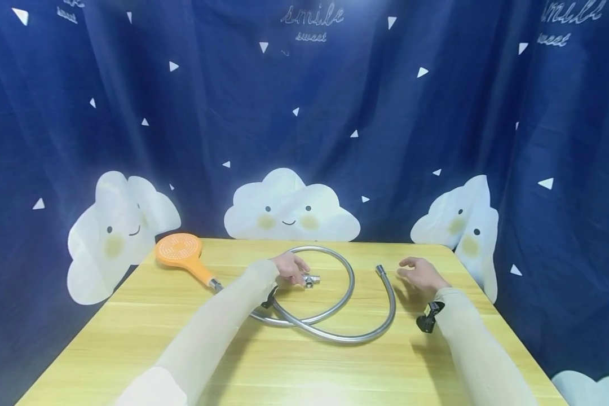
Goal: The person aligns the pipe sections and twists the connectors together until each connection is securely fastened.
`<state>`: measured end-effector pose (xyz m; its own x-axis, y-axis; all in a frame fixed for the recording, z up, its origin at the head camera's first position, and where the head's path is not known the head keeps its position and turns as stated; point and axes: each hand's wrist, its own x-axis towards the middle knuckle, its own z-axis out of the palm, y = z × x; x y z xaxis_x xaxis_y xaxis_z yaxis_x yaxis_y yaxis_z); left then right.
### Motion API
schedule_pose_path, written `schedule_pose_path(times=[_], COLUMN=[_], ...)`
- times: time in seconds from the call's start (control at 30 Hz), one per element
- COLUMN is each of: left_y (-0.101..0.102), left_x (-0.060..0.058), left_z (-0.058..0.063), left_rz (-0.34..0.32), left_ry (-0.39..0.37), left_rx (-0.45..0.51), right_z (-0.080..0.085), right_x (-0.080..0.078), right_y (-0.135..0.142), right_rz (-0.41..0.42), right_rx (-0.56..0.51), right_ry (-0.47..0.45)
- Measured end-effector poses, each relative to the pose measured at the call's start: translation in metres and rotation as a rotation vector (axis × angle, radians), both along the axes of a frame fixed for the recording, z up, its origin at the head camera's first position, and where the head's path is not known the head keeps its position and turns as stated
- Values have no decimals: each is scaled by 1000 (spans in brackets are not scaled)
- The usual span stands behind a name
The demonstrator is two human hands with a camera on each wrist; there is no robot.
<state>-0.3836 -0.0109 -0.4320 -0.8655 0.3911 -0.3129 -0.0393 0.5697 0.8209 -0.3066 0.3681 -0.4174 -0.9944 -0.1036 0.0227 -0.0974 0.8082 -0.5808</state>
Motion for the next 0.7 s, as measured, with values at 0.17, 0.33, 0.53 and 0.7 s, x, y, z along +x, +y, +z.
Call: schedule_pose_path(times=[0.17,0.33,0.53,0.7], left_y=[4,5,4,4], left_x=[0,5,-2,-4], left_z=[-3,4,-2,-4], left_rz=[-12,-32,-20,-27], left_ry=[20,53,58,61], left_rx=[-6,-52,-72,-61], right_z=[-1,1,-2,-4], right_x=[-1,-1,-3,-2], right_y=[3,1,2,3], right_rz=[5,11,14,22], right_rx=[8,14,8,-7], right_ry=[-7,10,6,5])
